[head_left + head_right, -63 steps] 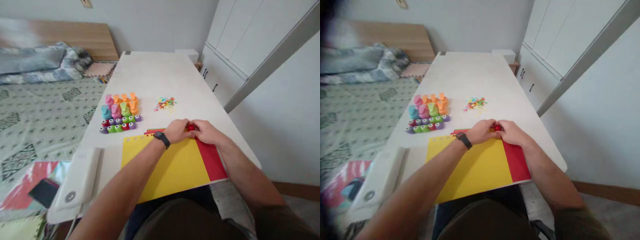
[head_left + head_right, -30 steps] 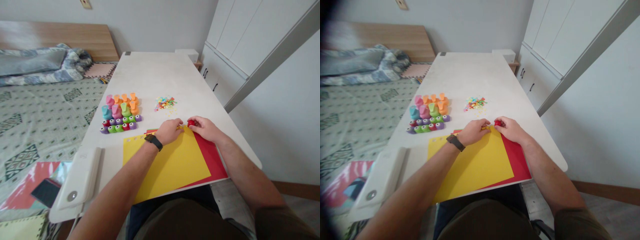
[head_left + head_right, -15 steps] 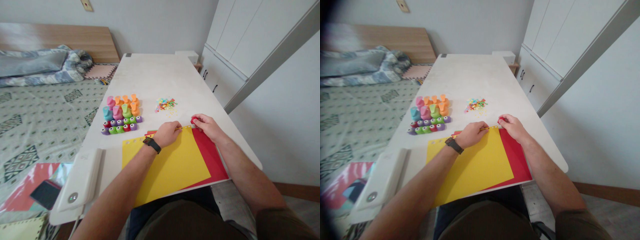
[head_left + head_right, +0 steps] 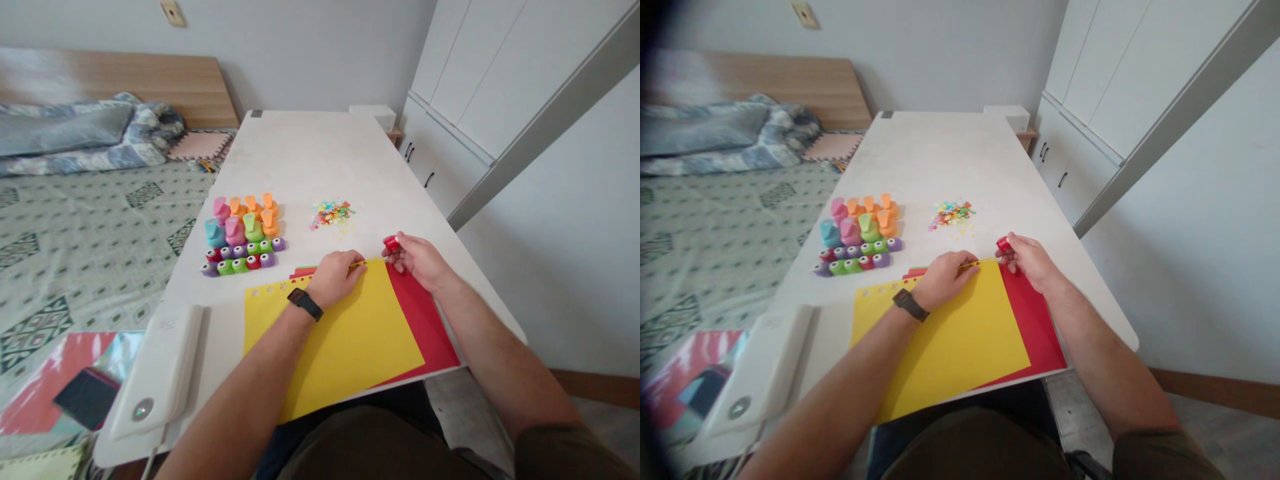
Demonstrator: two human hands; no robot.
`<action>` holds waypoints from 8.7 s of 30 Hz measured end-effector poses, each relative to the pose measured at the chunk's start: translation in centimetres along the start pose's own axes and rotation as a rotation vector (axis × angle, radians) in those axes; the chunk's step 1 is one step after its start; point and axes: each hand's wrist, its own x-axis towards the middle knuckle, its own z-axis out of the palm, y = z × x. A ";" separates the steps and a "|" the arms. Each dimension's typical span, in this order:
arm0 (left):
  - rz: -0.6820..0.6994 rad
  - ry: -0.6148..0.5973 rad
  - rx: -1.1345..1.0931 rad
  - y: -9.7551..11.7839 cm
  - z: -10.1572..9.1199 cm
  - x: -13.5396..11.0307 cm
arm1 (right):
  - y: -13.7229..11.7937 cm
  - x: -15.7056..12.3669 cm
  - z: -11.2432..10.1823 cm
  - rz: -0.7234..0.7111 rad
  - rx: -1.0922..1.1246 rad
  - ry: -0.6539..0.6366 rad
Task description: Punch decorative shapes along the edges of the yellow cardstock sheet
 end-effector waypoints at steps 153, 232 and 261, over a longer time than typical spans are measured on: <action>-0.029 0.097 -0.149 1.1 -3.6 0.2 | -1.2 3.2 0.9 -0.190 -0.180 0.325; -0.468 0.493 -1.018 -1.2 -4.9 -3.7 | 0.5 3.6 1.0 -0.348 -0.364 0.514; -0.416 0.560 -1.061 -1.5 -4.7 -3.6 | 0.3 3.2 1.2 -0.317 -0.478 0.477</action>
